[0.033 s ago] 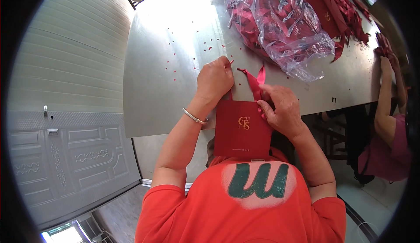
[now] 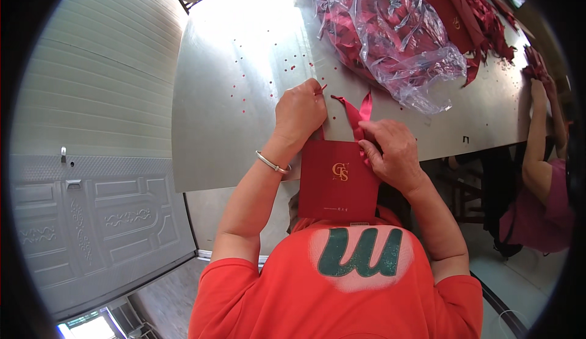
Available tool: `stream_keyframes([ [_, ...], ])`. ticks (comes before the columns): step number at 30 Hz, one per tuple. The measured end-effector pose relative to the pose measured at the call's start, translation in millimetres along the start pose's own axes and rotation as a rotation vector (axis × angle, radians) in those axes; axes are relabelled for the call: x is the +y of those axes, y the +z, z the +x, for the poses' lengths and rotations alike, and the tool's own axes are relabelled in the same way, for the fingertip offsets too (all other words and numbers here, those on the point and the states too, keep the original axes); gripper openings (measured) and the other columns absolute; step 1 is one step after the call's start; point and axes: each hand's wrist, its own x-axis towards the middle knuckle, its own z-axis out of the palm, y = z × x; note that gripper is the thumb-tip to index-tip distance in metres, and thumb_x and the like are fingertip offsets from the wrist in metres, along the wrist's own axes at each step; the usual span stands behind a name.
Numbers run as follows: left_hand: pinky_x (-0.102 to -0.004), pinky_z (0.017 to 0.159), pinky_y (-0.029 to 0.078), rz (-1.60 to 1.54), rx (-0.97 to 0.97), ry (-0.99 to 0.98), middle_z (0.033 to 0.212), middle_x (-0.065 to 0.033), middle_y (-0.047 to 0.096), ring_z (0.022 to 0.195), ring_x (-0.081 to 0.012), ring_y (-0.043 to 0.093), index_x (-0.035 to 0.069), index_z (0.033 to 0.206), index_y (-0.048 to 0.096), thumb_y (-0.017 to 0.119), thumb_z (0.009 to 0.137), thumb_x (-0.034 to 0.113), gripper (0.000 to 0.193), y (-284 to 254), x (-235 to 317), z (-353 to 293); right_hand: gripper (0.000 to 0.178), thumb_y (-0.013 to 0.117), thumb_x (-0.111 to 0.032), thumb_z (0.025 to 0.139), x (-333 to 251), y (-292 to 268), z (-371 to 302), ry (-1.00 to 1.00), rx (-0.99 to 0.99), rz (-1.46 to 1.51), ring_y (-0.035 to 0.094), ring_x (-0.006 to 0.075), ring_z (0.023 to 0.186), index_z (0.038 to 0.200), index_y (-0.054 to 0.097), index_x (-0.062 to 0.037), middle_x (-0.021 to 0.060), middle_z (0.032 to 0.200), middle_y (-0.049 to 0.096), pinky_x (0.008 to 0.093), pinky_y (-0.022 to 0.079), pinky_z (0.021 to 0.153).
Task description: The person assembles gift pouches by opening them and threading ribbon handles through the pre-cut slits by hand.
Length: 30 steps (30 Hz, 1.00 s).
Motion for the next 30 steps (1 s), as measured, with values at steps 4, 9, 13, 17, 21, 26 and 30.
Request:
stream_keyframes([
  [4,-0.0449,0.069,0.052,0.079,-0.023,-0.097,0.072,-0.0184,0.068,0.077,-0.037,0.068,0.001,0.097,0.065,0.066,0.085,0.028,0.03,-9.3,17.0,-5.8,0.032,0.072,-0.011,0.078,-0.9,-0.4,-2.9,-0.042,-0.025,-0.06,0.061,0.0284,0.085,0.11,0.066,-0.0073,0.009,0.091,0.062,0.0395,0.048,0.079],
  [9,-0.0445,0.067,0.052,0.037,0.069,-0.007,0.079,-0.0169,0.068,0.074,-0.0363,0.066,0.002,0.096,0.063,0.071,0.081,0.025,0.028,-22.2,21.5,-29.4,0.035,0.071,-0.011,0.079,-4.1,-1.3,-4.8,-0.042,-0.026,-0.074,0.06,0.0292,0.091,0.114,0.066,-0.0069,0.01,0.102,0.062,0.0405,0.047,0.082],
  [13,-0.0404,0.073,0.049,0.079,0.419,0.531,0.087,-0.0105,0.065,0.081,-0.0299,0.063,0.003,0.088,0.063,0.07,0.079,0.014,0.015,-30.3,18.6,-46.7,0.035,0.07,-0.014,0.081,-1.2,2.5,-1.6,-0.088,-0.018,-0.091,0.058,0.0287,0.095,0.115,0.065,-0.0049,0.0097,0.106,0.06,0.0405,0.046,0.084],
  [17,-0.0381,0.08,0.049,0.031,0.126,0.585,0.093,-0.01,0.066,0.088,-0.028,0.062,0.003,0.09,0.066,0.07,0.078,0.009,0.014,-18.7,33.9,-73.8,0.037,0.068,-0.011,0.081,2.0,-1.5,1.8,-0.068,-0.073,-0.105,0.059,0.0299,0.1,0.118,0.065,-0.0067,0.0107,0.111,0.061,0.041,0.047,0.086],
  [21,-0.0385,0.08,0.048,-0.058,0.098,0.584,0.092,-0.0107,0.064,0.091,-0.0283,0.061,0.004,0.091,0.066,0.07,0.077,0.009,0.016,-0.9,41.0,-73.3,0.036,0.067,-0.009,0.082,6.5,-3.6,12.7,-0.06,-0.092,-0.04,0.059,0.0311,0.1,0.118,0.065,-0.0058,0.0119,0.111,0.061,0.0406,0.048,0.086],
  [26,-0.0404,0.076,0.047,-0.137,0.167,0.538,0.09,-0.0113,0.06,0.086,-0.0306,0.058,0.004,0.088,0.063,0.069,0.077,0.011,0.014,-0.3,48.9,-75.8,0.028,0.064,-0.011,0.085,-2.6,-14.5,25.4,0.039,-0.124,0.023,0.061,0.0338,0.092,0.112,0.065,-0.0053,0.0152,0.102,0.061,0.0385,0.05,0.079],
  [30,-0.0406,0.077,0.048,-0.177,0.164,0.494,0.09,-0.0112,0.062,0.084,-0.0312,0.059,0.005,0.094,0.067,0.071,0.078,0.011,0.018,7.8,42.1,-82.7,0.024,0.062,-0.019,0.089,14.0,13.2,26.7,0.073,-0.098,0.014,0.062,0.0322,0.087,0.111,0.065,-0.009,0.0129,0.094,0.061,0.0411,0.051,0.074],
])
